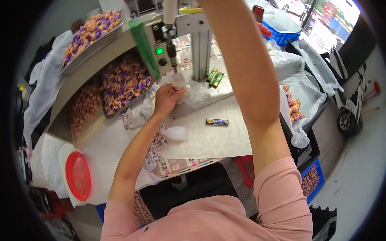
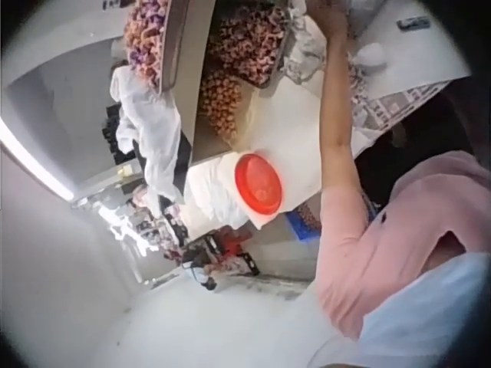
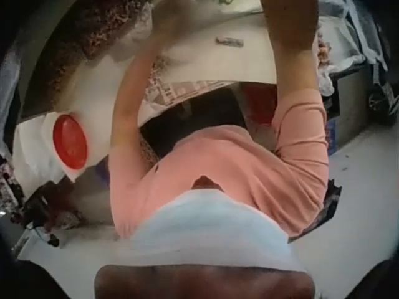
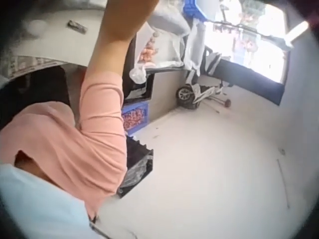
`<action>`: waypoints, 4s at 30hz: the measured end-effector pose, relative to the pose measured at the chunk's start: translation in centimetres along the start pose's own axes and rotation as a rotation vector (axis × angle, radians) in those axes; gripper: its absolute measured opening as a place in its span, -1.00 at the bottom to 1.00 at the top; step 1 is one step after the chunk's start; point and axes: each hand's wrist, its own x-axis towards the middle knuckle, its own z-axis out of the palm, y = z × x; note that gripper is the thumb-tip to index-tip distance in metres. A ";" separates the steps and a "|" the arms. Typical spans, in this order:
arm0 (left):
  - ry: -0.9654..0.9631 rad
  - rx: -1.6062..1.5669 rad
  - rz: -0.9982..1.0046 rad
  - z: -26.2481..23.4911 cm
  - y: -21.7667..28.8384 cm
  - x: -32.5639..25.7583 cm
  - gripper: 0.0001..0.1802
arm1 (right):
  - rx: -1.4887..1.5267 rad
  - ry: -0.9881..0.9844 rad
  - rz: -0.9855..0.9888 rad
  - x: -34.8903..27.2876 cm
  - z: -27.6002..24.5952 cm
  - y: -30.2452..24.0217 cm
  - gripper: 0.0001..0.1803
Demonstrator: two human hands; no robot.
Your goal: The person is assembling small doll heads by applying a liquid from a bottle and attaching components.
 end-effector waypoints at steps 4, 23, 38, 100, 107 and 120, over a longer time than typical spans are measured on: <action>-0.098 0.007 -0.104 -1.1 0.0 -0.5 -0.76 | -0.032 0.061 -0.062 -5.8 0.8 -2.0 -0.76; -0.117 -1.452 -0.794 -12.5 4.4 -16.3 -0.63 | -0.630 0.024 0.010 -27.0 -2.4 9.1 -0.47; 0.194 -1.631 -0.840 -10.9 3.9 -23.1 -0.61 | -0.835 -0.274 0.481 -36.4 0.1 16.2 -0.60; 0.171 -1.353 -0.827 -9.5 3.2 -23.5 -0.63 | -0.657 -0.117 0.350 -39.1 0.9 10.2 -0.63; 0.169 -1.349 -0.832 -9.6 3.2 -23.5 -0.63 | -0.628 -0.134 0.376 -39.2 1.3 10.4 -0.63; 0.163 -1.342 -0.826 -9.5 3.2 -23.4 -0.62 | -0.636 -0.123 0.376 -39.2 0.7 10.3 -0.64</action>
